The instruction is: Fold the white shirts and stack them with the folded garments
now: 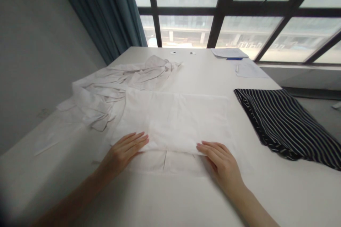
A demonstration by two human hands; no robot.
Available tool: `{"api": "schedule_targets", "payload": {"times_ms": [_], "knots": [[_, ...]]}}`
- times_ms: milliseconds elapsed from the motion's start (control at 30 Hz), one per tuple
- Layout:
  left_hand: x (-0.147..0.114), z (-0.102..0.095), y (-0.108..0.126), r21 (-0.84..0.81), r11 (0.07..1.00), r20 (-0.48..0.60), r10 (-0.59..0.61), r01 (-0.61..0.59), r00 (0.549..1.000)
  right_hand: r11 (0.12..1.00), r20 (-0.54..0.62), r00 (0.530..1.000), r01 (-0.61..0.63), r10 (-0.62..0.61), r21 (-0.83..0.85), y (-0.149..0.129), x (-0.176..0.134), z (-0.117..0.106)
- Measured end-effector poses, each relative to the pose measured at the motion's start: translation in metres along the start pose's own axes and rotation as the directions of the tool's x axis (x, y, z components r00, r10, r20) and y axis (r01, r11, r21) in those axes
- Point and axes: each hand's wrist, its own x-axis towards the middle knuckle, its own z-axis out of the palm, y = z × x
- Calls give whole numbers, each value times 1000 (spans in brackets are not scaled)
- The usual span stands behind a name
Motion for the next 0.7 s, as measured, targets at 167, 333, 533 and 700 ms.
{"api": "schedule_targets", "payload": {"times_ms": [167, 333, 533, 700], "knots": [[5, -15, 6, -6, 1000, -68, 14, -15, 998, 997, -127, 991, -28, 36, 68, -2, 0, -6], [2, -21, -2, -72, 988, 5, 139, -139, 990, 981, 46, 992, 110, -119, 160, 7, 2, -18], [-8, -16, -18, -240, 971, 36, 23, -14, 999, 970, 270, 962, -18, -49, 241, 9, 6, -26], [-17, -11, -34, -119, 886, -109, -461, 448, 881, 884, 28, 891, -453, 453, 116, 25, -7, -31]]}}
